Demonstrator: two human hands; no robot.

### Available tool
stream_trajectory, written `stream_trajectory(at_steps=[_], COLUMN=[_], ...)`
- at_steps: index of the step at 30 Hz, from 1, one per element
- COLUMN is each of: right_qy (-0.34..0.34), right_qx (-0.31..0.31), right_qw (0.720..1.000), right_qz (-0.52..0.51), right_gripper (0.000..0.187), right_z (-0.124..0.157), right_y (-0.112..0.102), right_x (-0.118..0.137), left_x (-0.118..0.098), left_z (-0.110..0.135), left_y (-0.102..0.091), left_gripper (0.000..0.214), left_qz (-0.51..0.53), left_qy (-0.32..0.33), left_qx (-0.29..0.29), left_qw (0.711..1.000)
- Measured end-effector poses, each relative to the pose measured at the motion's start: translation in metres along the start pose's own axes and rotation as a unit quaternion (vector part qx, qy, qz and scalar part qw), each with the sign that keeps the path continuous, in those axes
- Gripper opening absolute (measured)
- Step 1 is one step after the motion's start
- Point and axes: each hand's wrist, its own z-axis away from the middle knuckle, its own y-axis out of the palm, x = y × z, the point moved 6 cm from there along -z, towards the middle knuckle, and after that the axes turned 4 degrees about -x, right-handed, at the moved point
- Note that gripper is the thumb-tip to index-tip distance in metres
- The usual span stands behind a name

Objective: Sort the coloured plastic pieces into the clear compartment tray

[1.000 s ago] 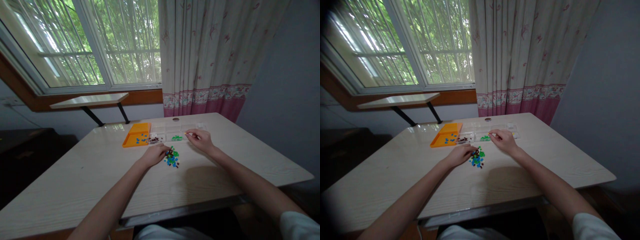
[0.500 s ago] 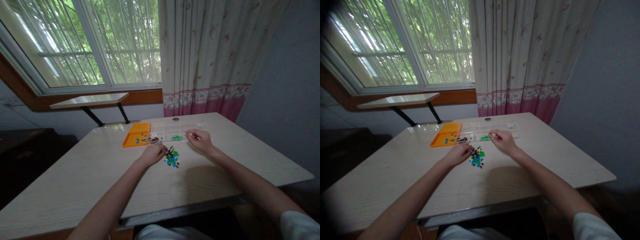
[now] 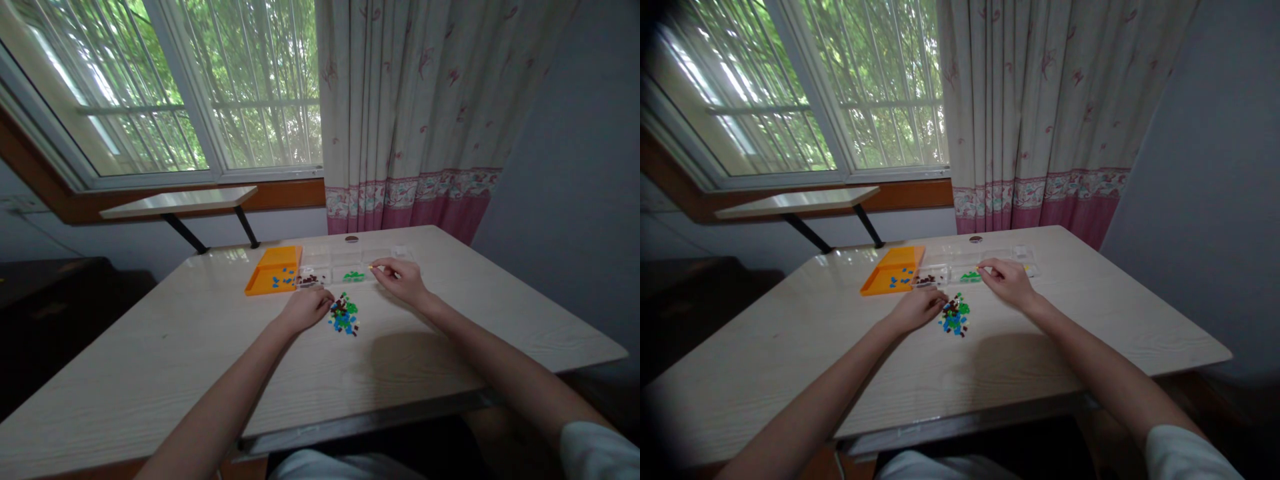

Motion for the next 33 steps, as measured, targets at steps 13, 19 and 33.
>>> stream_trajectory(at_steps=[13,19,33], right_qy=[0.141,0.204,0.033], right_qx=[0.295,0.314,0.284], right_qw=[0.921,0.903,0.953], right_qz=[0.21,0.209,0.096], right_gripper=[0.02,0.021,0.024], right_z=[0.008,0.022,0.017], right_y=[-0.009,-0.017,0.034], right_x=[-0.119,-0.146,-0.034], left_x=[-0.005,-0.008,-0.011], left_z=[0.0,-0.001,-0.006], left_y=[-0.011,-0.012,0.002], left_gripper=[0.021,0.02,0.02], left_qz=[-0.007,0.053,0.346], left_qy=[-0.019,-0.029,-0.095], left_qx=[-0.047,-0.064,-0.099], left_qw=[0.999,0.996,0.928])
